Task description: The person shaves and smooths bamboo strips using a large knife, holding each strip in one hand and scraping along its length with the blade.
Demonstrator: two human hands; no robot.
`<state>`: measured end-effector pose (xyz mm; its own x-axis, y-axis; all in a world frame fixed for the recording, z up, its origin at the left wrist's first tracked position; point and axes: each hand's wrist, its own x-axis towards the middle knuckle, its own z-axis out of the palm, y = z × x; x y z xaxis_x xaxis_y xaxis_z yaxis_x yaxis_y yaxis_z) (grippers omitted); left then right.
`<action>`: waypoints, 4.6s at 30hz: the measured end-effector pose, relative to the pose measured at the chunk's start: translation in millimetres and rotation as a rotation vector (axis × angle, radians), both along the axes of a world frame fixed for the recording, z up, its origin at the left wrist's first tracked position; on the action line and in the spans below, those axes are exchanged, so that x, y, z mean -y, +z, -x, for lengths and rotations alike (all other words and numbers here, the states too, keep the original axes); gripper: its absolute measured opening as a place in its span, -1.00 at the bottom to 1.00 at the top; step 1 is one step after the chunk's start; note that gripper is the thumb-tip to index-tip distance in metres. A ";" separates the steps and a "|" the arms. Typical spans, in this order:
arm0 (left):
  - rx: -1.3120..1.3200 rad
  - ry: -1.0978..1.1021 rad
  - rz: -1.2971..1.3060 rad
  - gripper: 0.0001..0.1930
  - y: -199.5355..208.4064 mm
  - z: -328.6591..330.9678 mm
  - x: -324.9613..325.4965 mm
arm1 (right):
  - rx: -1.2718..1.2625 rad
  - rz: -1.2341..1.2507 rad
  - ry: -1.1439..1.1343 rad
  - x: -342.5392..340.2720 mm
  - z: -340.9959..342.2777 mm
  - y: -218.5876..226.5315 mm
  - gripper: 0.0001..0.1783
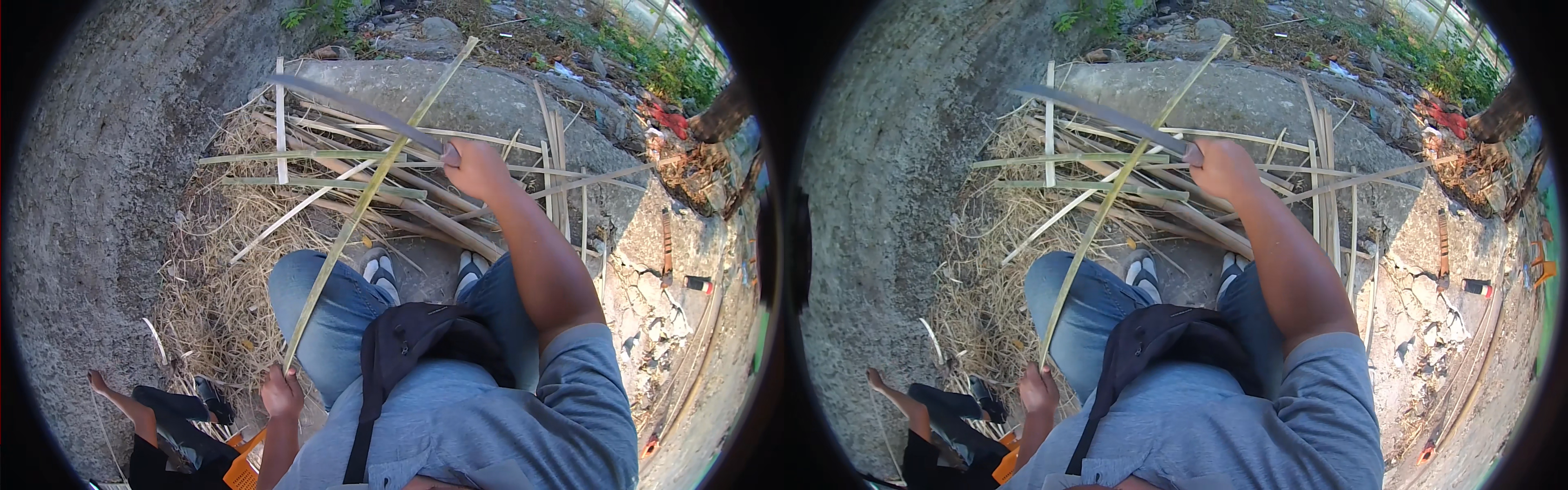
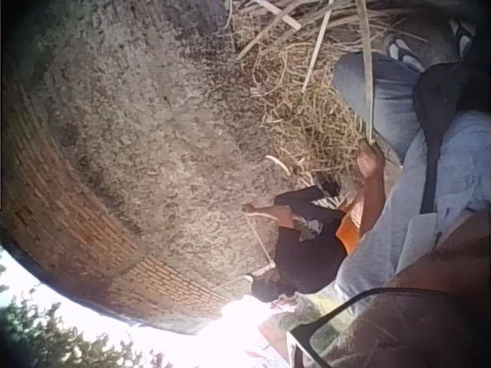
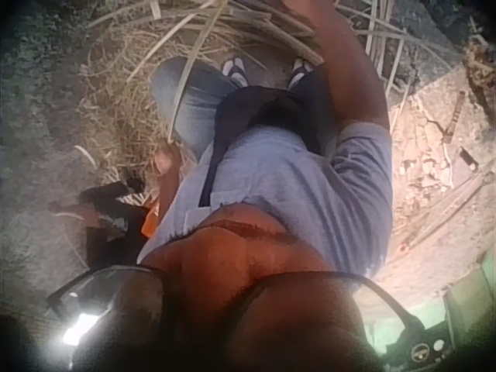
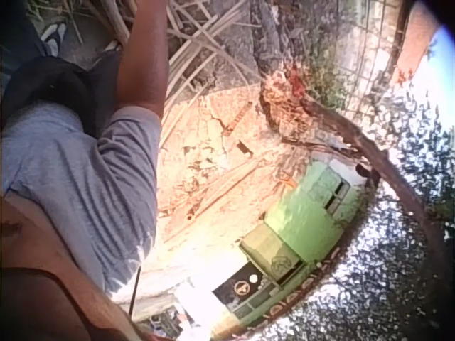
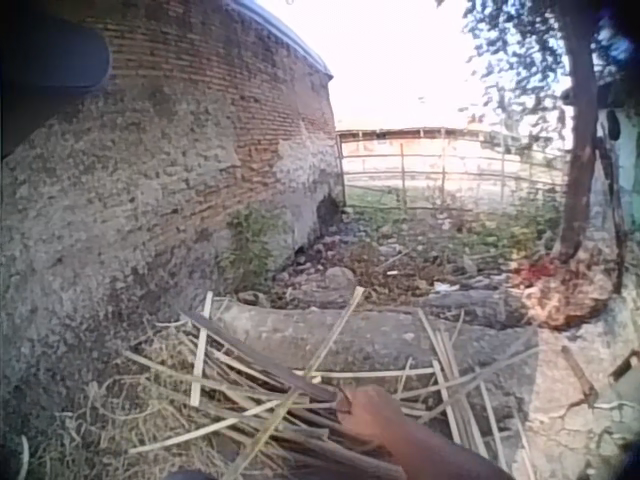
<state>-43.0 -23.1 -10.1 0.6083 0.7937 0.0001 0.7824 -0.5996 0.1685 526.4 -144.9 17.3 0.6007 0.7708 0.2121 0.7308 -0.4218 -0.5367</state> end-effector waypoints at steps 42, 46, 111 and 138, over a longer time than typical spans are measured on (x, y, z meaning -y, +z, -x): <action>0.003 -0.024 0.103 -0.63 19.5 0.2 -3.0 | -0.188 -0.057 -0.149 -0.4 1.8 4.9 -0.71; 0.038 -0.009 0.196 -0.59 19.1 14.0 -10.8 | -0.073 0.042 -0.013 9.3 17.3 20.3 -0.73; 0.051 0.005 0.269 -0.60 11.3 45.7 12.3 | -0.119 0.324 0.088 9.5 15.8 36.8 -0.78; -0.007 0.051 0.236 -0.68 16.2 54.1 17.0 | -0.038 0.403 0.208 11.0 53.6 67.8 -0.74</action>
<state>-97.1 -40.2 6.1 0.5671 0.8006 -0.1933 0.8120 -0.5042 0.2941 472.8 -155.9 85.1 0.4260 0.8924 -0.1489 0.8050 -0.4490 -0.3879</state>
